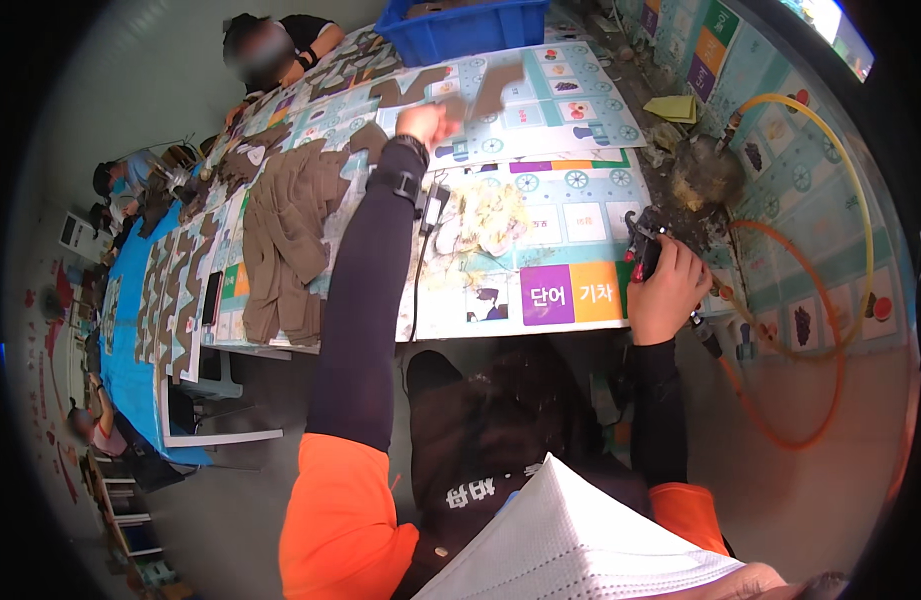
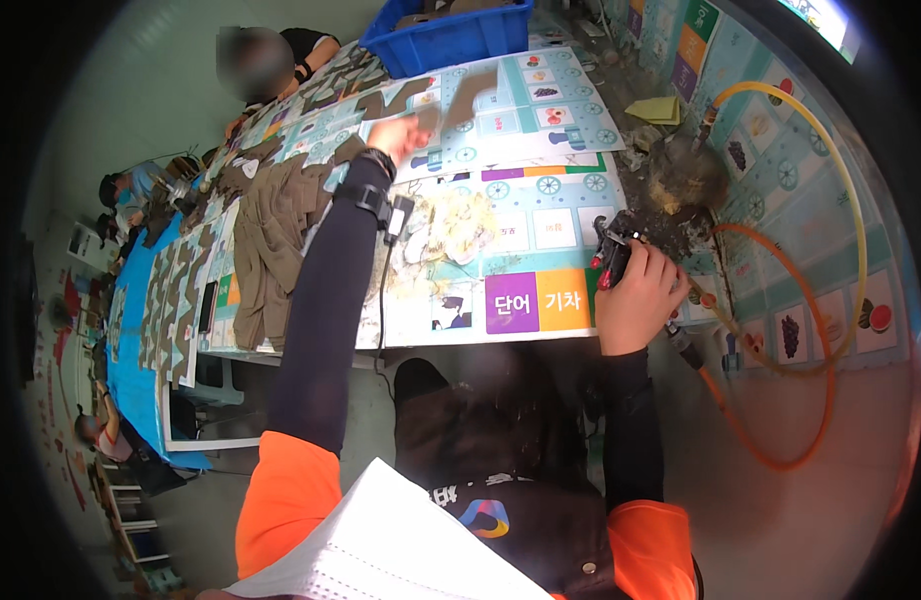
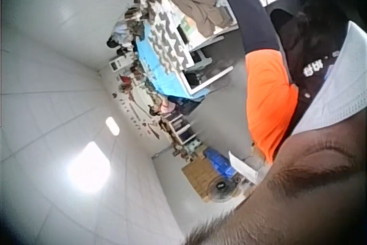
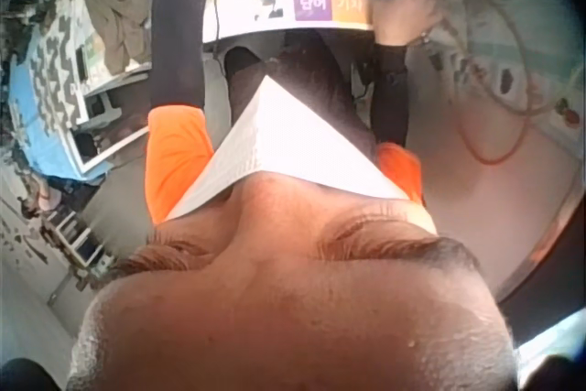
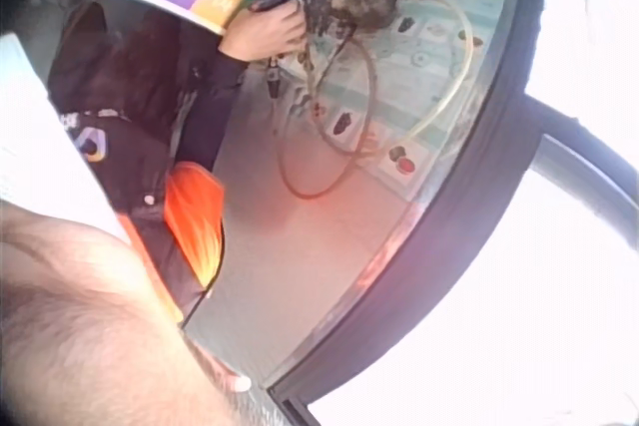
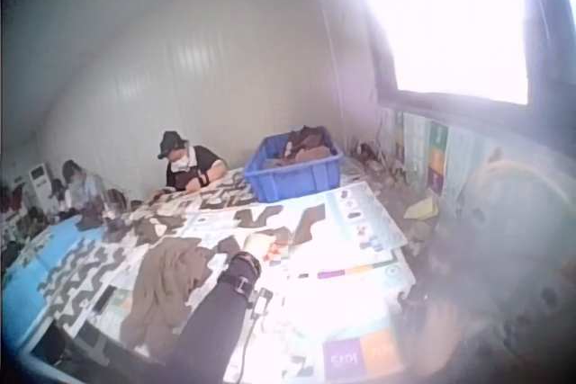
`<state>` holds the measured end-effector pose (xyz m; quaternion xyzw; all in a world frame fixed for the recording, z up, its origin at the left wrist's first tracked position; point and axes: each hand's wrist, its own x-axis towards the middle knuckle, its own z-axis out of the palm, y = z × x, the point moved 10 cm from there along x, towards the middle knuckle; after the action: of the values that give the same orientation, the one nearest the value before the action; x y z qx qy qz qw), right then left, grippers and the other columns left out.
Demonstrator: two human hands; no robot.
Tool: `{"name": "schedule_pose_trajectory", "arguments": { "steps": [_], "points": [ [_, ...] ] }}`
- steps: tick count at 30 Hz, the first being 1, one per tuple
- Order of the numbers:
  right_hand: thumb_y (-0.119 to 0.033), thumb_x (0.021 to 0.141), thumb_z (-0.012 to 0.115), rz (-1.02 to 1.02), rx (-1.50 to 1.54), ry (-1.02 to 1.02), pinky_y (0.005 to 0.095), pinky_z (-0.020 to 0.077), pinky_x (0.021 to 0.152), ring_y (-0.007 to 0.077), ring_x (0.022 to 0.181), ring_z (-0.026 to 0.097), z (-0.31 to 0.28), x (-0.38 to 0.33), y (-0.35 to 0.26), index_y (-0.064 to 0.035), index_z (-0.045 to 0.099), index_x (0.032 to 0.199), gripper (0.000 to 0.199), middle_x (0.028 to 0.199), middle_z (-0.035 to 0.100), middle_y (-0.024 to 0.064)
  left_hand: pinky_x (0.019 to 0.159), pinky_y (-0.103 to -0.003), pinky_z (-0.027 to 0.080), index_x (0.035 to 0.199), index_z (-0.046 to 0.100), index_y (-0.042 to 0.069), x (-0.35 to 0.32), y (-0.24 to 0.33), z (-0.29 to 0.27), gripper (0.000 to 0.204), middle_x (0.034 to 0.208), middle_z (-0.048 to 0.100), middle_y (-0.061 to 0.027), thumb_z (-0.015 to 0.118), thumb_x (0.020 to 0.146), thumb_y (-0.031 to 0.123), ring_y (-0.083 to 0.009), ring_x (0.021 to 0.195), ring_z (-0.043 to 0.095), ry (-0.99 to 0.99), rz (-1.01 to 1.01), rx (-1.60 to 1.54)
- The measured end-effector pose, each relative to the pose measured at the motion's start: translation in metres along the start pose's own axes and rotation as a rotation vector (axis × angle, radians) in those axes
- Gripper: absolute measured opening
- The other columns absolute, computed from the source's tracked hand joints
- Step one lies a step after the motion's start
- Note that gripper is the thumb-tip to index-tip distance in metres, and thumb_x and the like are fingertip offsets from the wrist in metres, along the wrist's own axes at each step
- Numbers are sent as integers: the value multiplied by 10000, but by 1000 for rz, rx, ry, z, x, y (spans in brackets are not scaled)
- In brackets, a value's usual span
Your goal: Apply adhesive to shoe upper components using a spray gun at a factory workstation.
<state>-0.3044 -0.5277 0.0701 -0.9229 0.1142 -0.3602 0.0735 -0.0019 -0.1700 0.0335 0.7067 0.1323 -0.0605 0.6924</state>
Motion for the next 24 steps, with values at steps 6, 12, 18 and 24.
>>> {"name": "schedule_pose_trajectory", "arguments": {
  "steps": [6,12,18,24],
  "points": [
    [-32,696,661,6,64,-2,479,351,1051,292,1121,553,1,0,2,-88,613,1133,443,1122,629,68,325,-221,322,1041,555,-17,8,-53,-29,115,877,713,-180,516,993,80,-93,478,543,111,-199,97],
    [-115,742,689,-25,29,39,467,368,1045,279,1077,556,-4,-3,2,-82,613,1117,384,1083,624,66,331,-249,292,1040,568,-20,-16,-55,-25,162,866,716,-179,462,1012,99,-87,443,482,199,-191,38],
    [-151,765,664,8,-45,4,470,387,1019,302,1082,566,-1,-6,5,-79,606,1125,372,1091,625,89,339,-261,298,894,618,-40,-52,-4,-27,306,854,744,-146,543,976,245,-81,407,440,42,-15,337],
    [-199,784,692,0,-48,3,470,416,982,284,1069,586,-3,-12,1,-79,601,1122,369,1055,632,86,448,-293,457,891,686,-3,-138,55,-93,217,798,748,-89,641,853,206,-121,511,601,99,359,554]
  ]
}}
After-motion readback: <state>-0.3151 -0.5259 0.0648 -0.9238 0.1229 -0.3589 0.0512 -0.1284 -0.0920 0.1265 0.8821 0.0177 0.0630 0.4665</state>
